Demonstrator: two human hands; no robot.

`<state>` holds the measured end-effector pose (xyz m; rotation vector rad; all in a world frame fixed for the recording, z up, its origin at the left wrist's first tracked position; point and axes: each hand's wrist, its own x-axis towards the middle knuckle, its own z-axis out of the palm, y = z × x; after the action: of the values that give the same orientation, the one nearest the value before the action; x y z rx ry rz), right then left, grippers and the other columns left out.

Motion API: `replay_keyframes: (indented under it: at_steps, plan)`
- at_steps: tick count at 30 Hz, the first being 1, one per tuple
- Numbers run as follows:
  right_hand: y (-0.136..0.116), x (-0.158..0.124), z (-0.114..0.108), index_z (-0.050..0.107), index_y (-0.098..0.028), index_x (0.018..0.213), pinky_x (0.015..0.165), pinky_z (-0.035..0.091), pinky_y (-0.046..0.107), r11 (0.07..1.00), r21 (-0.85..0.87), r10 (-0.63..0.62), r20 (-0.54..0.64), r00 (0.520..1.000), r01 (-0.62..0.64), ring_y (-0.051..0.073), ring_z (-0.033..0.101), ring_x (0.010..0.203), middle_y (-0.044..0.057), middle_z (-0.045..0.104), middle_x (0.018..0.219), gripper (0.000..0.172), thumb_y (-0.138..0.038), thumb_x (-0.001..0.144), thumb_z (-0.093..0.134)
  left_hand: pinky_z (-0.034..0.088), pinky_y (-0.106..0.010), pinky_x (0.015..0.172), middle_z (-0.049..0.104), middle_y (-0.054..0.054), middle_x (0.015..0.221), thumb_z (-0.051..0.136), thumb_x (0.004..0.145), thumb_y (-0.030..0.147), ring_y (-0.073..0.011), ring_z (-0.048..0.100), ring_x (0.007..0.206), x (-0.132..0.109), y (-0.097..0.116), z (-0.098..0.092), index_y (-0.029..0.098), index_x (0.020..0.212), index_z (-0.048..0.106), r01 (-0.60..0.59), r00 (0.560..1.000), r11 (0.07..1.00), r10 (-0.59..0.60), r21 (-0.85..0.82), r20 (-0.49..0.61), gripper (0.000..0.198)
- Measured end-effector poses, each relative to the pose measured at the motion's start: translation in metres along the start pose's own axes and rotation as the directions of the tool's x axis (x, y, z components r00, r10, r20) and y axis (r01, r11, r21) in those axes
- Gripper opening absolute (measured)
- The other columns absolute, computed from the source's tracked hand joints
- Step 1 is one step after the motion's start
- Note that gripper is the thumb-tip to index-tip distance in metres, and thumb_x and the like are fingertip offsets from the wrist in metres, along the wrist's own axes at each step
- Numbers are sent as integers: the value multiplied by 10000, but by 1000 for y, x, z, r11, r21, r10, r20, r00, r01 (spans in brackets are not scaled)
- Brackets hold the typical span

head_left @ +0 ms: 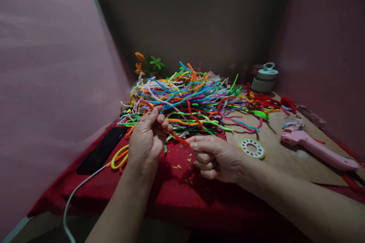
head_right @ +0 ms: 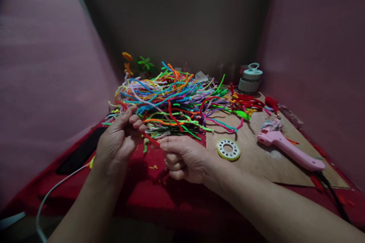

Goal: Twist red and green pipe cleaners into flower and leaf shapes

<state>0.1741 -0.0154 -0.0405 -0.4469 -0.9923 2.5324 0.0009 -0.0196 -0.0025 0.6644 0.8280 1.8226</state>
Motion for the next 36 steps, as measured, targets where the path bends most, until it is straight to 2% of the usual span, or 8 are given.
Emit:
replay_keyframes:
  at_steps: [4, 10, 16, 21, 25, 29, 32, 36]
  plan:
    - [-2, 1, -2, 469, -204, 786, 348, 67, 160, 999, 47, -4, 22, 1000, 3, 41, 74, 388, -113, 190, 439, 103, -231, 793, 568, 508, -191, 522, 571, 14, 557, 564, 772, 119, -68, 561, 488, -1, 2, -1, 107, 780, 648, -22, 995, 1000, 23, 6, -92, 85]
    - [-2, 1, -4, 512, -169, 825, 349, 83, 151, 999, 42, 20, 44, 999, -22, 30, 81, 379, -121, 184, 427, 94, -235, 798, 575, 509, -186, 575, 603, 0, 609, 600, 742, 107, -71, 586, 567, 3, -3, -6, 102, 746, 660, -40, 996, 999, 37, -33, -78, 61]
    - [0, 4, -5, 554, -109, 759, 387, 229, 151, 995, 53, -81, -7, 997, 81, 27, 323, 441, -39, 441, 554, 87, -178, 753, 606, 443, -182, 446, 601, 0, 583, 673, 668, 124, -78, 539, 495, 6, -11, -18, 105, 727, 662, 14, 997, 1000, -13, 11, -80, 63]
    - [-5, 1, -4, 569, -103, 758, 344, 117, 129, 994, 81, -74, -25, 997, 76, 15, 197, 411, -83, 308, 496, 120, -208, 735, 621, 426, -187, 431, 532, 36, 513, 724, 598, 106, -49, 456, 427, 3, -13, -16, 99, 622, 618, 28, 992, 1000, -26, 11, -120, 109]
    - [-5, 3, -6, 561, -115, 729, 323, 153, 134, 993, 93, -68, -34, 997, 71, 26, 219, 395, -72, 340, 488, 102, -213, 760, 566, 397, -182, 390, 548, 17, 541, 768, 576, 251, -69, 475, 440, -6, -11, -12, 110, 640, 616, 70, 997, 997, -68, 37, -47, 217]
    - [-3, 5, -8, 569, -120, 745, 315, 189, 140, 993, 92, -76, -38, 996, 80, 33, 244, 384, -62, 367, 491, 116, -217, 783, 518, 471, -210, 497, 613, -10, 693, 769, 570, 331, -76, 533, 510, -16, -13, -12, 134, 810, 654, 112, 987, 988, -123, 102, 107, 331]
    - [-3, 5, -9, 579, -116, 771, 308, 198, 137, 995, 77, -66, -21, 998, 67, 32, 241, 377, -64, 370, 489, 129, -233, 782, 525, 466, -196, 531, 631, -26, 727, 743, 608, 217, -76, 556, 540, -22, -17, -10, 134, 812, 665, 123, 965, 963, -173, 242, 198, 233]
    - [-3, 4, -8, 595, -105, 821, 301, 207, 137, 997, 43, -64, -4, 998, 64, 31, 247, 371, -60, 382, 493, 155, -228, 798, 504, 418, -184, 456, 616, -22, 601, 704, 652, 202, -83, 540, 482, -26, -23, -6, 119, 703, 663, 79, 968, 927, -160, 367, 194, 106]
